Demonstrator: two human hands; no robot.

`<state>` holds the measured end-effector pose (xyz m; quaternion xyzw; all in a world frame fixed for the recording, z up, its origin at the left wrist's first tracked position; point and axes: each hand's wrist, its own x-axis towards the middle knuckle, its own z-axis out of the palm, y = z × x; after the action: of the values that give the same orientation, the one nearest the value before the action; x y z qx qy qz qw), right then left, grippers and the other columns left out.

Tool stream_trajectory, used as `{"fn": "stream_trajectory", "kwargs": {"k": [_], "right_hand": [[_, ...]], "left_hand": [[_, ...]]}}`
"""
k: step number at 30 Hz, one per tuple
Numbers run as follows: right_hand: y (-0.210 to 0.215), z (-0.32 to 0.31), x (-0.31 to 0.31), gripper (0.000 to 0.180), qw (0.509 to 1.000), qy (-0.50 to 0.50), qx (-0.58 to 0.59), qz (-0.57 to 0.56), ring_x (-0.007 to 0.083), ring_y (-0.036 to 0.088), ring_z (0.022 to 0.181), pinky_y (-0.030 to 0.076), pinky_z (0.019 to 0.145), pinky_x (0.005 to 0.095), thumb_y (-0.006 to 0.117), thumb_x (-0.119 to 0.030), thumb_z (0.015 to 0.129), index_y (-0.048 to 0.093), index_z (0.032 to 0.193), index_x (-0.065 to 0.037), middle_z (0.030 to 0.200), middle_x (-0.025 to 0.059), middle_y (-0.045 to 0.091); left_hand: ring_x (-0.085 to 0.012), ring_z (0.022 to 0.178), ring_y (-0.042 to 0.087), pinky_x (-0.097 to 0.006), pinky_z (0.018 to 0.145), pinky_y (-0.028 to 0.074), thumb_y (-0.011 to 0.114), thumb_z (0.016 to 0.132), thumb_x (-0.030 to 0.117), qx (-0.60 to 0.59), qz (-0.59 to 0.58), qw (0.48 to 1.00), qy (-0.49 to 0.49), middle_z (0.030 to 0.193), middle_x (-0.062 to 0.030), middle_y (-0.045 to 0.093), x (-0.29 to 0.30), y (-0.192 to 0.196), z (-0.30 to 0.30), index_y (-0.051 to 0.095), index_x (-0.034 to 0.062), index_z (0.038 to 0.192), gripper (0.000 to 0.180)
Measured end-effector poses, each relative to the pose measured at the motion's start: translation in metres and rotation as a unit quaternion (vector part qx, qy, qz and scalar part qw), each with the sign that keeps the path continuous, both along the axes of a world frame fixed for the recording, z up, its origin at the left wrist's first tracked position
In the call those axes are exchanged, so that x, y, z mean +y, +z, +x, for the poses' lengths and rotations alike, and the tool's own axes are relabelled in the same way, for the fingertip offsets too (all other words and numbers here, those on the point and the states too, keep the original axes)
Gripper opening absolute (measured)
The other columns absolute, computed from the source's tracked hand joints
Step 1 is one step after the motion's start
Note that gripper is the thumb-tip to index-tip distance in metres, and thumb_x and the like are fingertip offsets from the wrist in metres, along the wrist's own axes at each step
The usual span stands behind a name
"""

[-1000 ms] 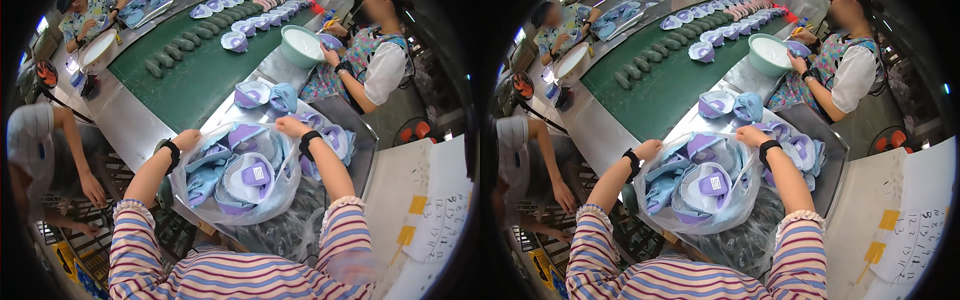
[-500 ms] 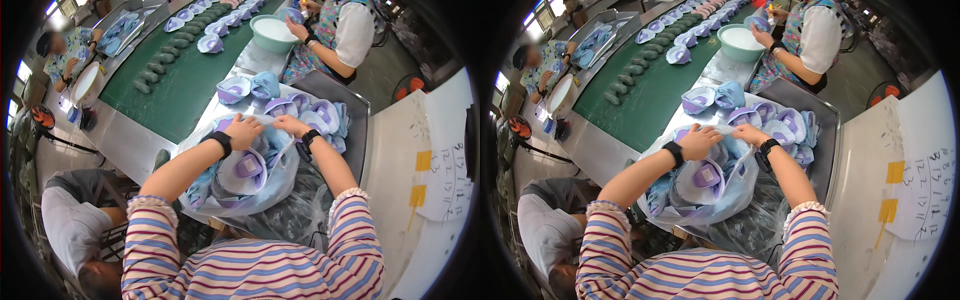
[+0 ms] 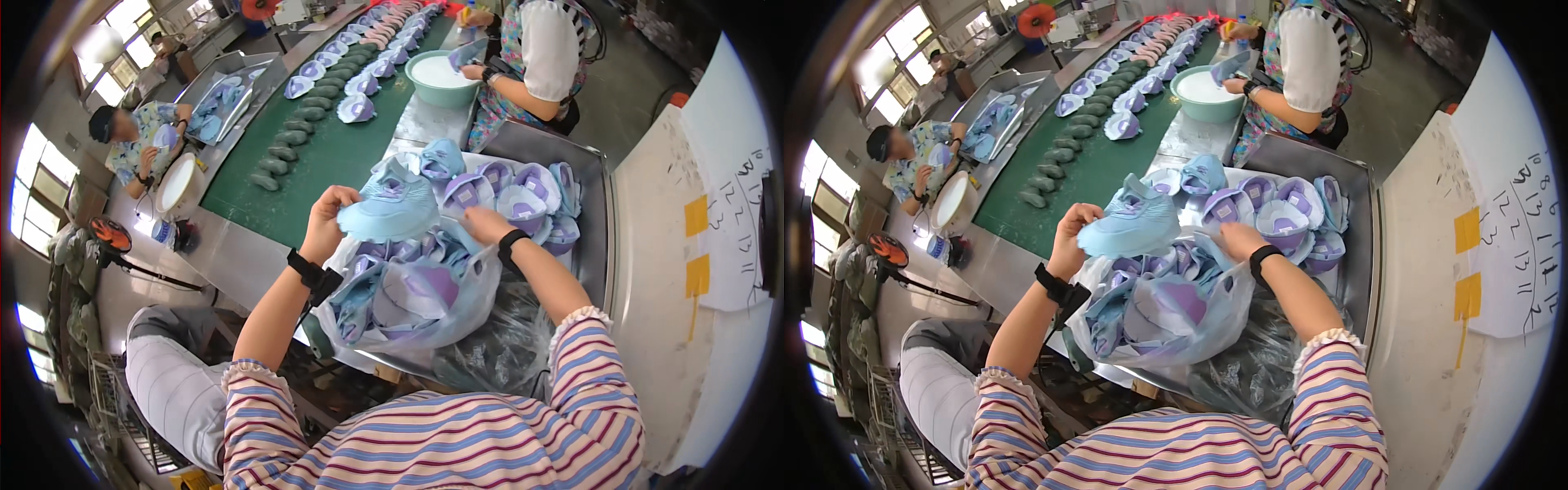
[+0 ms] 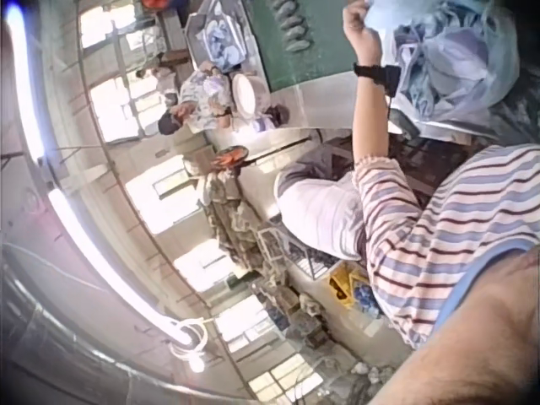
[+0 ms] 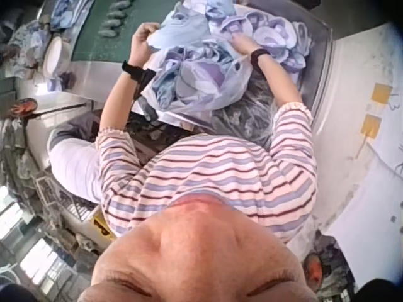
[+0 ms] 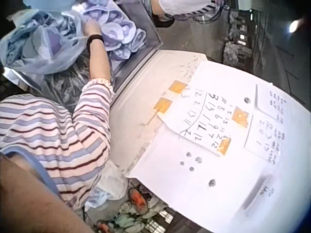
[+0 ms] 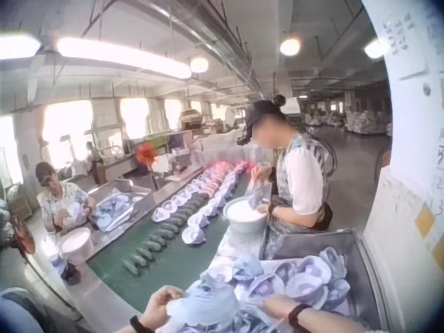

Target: The person repeatedly picks up light blue and purple slippers from a conveyor belt and places them into a large clear plastic bag. The person handles the slippers one at a time, folding them slightly to fit them into the bag. Other workers are visible in the background performing similar tasks.

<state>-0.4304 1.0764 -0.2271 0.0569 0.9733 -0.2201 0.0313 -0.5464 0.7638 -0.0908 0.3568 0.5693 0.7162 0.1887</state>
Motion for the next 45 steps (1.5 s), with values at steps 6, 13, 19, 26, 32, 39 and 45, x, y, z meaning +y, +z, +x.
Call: {"fn": "stream_trajectory", "kwargs": {"k": [6, 13, 19, 26, 32, 39, 45], "right_hand": [[0.148, 0.005, -0.06, 0.069, 0.756, 0.075, -0.095, -0.643, 0.0274, 0.046, 0.111, 0.042, 0.083, 0.0504, 0.056, -0.056, 0.078, 0.036, 0.13, -0.016, 0.123, 0.0062, 0.046], [0.117, 0.062, -0.181, 0.076, 0.527, 0.01, -0.129, -0.84, 0.0266, 0.045, 0.108, 0.041, 0.078, 0.0568, 0.057, -0.063, 0.072, 0.035, 0.131, -0.022, 0.124, 0.0033, 0.043], [0.105, 0.068, -0.189, 0.068, 0.583, -0.027, -0.019, -0.812, 0.024, 0.044, 0.106, 0.044, 0.076, 0.0547, 0.059, -0.032, 0.078, 0.022, 0.135, -0.029, 0.125, 0.0022, 0.038], [0.114, 0.074, -0.199, 0.068, 0.854, 0.077, 0.151, -0.492, 0.0228, 0.049, 0.099, 0.044, 0.079, 0.0297, 0.072, -0.005, 0.065, 0.037, 0.123, -0.01, 0.104, 0.0076, 0.049], [0.1, 0.069, -0.143, 0.038, 0.344, -0.022, 0.05, -0.937, 0.0246, 0.053, 0.087, 0.045, 0.074, 0.0348, 0.066, -0.024, 0.071, 0.057, 0.1, -0.002, 0.097, 0.0121, 0.056], [0.122, 0.087, -0.144, 0.03, 0.906, -0.07, 0.087, -0.409, 0.0228, 0.058, 0.09, 0.046, 0.071, 0.032, 0.056, 0.001, 0.072, 0.05, 0.101, -0.005, 0.096, 0.009, 0.059], [0.107, 0.076, -0.171, 0.044, 0.943, 0.049, 0.164, -0.287, 0.0292, 0.058, 0.087, 0.045, 0.07, 0.0336, 0.062, 0.0, 0.066, 0.048, 0.107, -0.004, 0.098, 0.0147, 0.055]], "left_hand": [[-0.0186, 0.093, 0.055, -0.031, 0.08, 0.045, 0.057, 0.083, 0.004, -0.246, 0.165, 0.952, -0.074, 0.098, -0.0077, 0.056, -0.017, -0.02, 0.03, 0.05, 0.0077, 0.091, 0.011], [-0.0199, 0.099, 0.054, -0.032, 0.087, 0.044, 0.054, 0.084, 0.005, 0.084, -0.16, 0.983, 0.042, 0.107, -0.0116, 0.055, -0.03, -0.033, 0.046, 0.046, -0.002, 0.112, 0.029], [-0.0165, 0.106, 0.05, -0.033, 0.092, 0.04, 0.045, 0.088, 0.002, -0.241, -0.067, 0.968, -0.028, 0.12, -0.0099, 0.05, -0.059, 0.037, 0.107, 0.036, -0.0009, 0.127, 0.04], [-0.0156, 0.11, 0.046, -0.034, 0.094, 0.038, 0.063, 0.079, 0.003, -0.082, -0.171, 0.981, -0.029, 0.118, -0.0069, 0.05, -0.086, -0.005, 0.146, 0.042, 0.0026, 0.126, 0.052], [-0.0221, 0.11, 0.049, -0.039, 0.093, 0.041, 0.061, 0.083, 0.011, -0.317, 0.13, 0.939, 0.026, 0.12, -0.0094, 0.05, -0.091, -0.002, 0.15, 0.041, 0.0028, 0.125, 0.048], [-0.0163, 0.1, 0.053, -0.033, 0.086, 0.043, 0.056, 0.087, 0.014, -0.327, 0.104, 0.93, 0.13, 0.114, -0.0065, 0.053, -0.079, -0.023, 0.144, 0.046, 0.0007, 0.119, 0.035], [-0.0116, 0.084, 0.058, -0.028, 0.075, 0.046, 0.064, 0.08, 0.023, -0.083, -0.148, 0.976, 0.14, 0.098, -0.0077, 0.062, -0.061, -0.004, 0.131, 0.055, -0.0037, 0.107, 0.039]]}}
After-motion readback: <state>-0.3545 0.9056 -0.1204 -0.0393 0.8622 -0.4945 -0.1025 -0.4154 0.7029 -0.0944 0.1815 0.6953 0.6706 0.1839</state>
